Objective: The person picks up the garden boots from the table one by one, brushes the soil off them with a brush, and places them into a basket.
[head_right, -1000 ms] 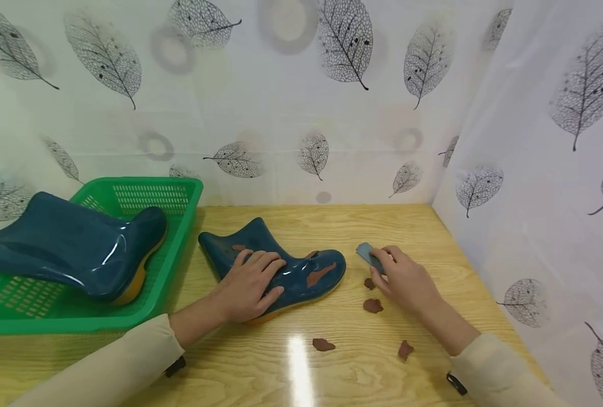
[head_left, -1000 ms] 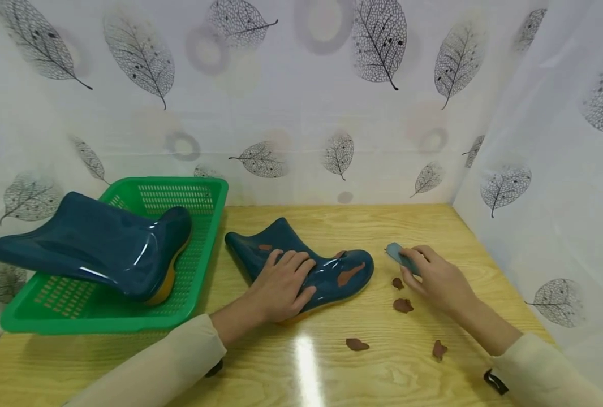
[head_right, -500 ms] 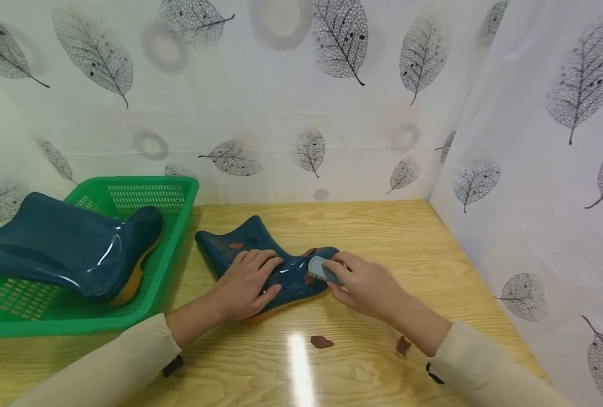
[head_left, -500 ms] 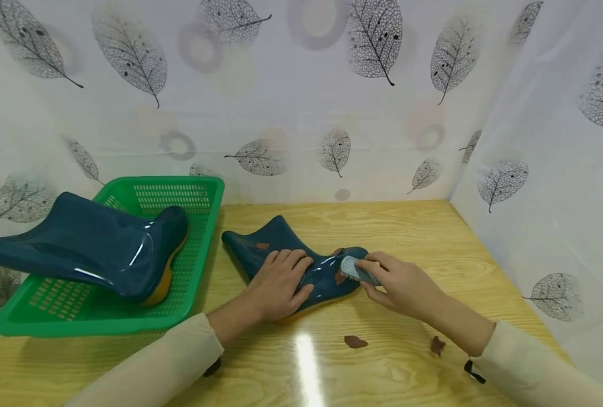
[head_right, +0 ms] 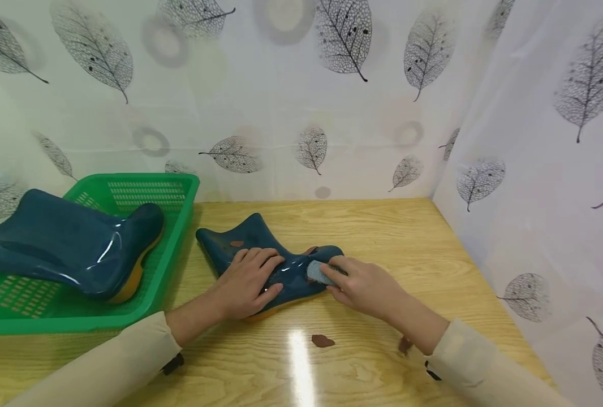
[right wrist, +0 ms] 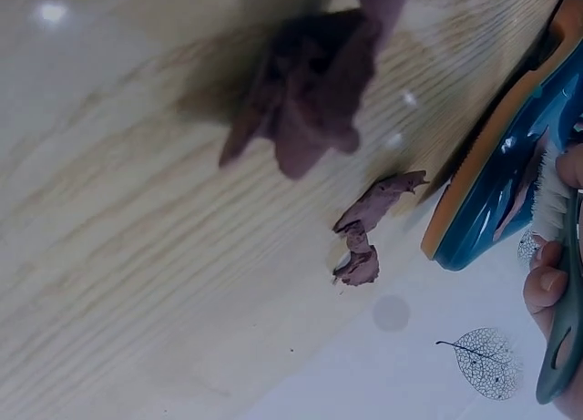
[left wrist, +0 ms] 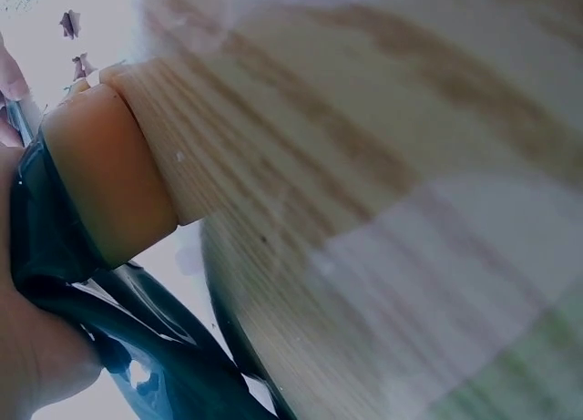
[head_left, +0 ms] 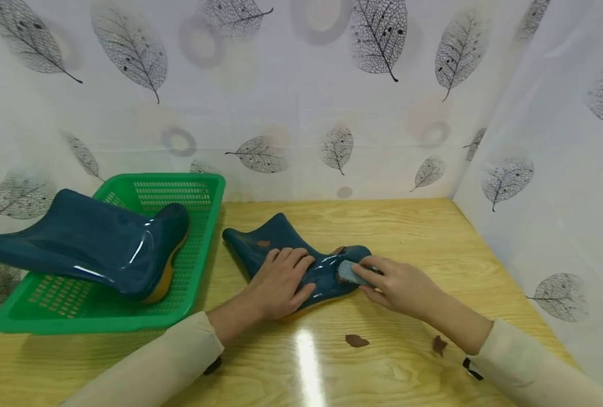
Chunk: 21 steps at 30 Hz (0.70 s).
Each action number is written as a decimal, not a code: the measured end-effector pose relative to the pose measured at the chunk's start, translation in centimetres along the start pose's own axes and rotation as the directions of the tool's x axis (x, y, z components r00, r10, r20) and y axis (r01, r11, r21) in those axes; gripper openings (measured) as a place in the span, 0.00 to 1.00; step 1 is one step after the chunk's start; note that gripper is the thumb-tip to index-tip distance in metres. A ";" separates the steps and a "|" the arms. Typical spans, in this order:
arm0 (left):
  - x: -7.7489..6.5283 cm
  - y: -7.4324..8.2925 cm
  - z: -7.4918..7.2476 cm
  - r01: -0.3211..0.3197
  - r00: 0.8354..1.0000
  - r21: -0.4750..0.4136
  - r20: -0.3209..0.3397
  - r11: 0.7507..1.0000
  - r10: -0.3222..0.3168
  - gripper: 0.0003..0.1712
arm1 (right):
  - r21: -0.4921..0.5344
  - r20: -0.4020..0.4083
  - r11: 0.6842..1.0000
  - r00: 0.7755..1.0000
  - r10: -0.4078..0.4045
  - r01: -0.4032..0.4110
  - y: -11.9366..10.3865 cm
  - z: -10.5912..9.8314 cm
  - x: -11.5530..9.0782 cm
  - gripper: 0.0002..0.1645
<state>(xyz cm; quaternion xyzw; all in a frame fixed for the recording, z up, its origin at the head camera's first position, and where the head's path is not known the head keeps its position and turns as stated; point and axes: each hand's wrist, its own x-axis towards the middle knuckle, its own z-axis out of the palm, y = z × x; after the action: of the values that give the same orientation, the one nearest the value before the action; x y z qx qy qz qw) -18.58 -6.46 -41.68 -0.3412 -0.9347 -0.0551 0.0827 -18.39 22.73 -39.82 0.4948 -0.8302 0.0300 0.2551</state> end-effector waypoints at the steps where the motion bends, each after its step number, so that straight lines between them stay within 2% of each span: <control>1: 0.0 0.0 0.0 0.001 1.000 -0.003 0.000 1.000 -0.001 0.31 | 0.000 0.007 1.000 1.000 0.002 -0.002 0.0 -0.1 0.0 0.36; 8: -0.1 -0.1 -0.1 0.011 1.000 -0.005 0.021 1.000 -0.011 0.31 | -0.011 0.028 1.000 1.000 0.001 -0.001 -0.1 -0.5 0.1 0.37; 21: 0.0 -0.1 0.0 0.003 1.000 -0.003 0.003 1.000 -0.003 0.31 | -0.012 0.054 1.000 0.998 0.017 -0.016 -0.3 -1.2 0.0 0.38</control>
<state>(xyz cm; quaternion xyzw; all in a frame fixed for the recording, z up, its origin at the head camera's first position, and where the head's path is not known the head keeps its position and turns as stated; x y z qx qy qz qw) -18.61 -6.52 -41.67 -0.3398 -0.9354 -0.0560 0.0808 -17.72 22.90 -38.84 0.4870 -0.8410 0.0137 0.2353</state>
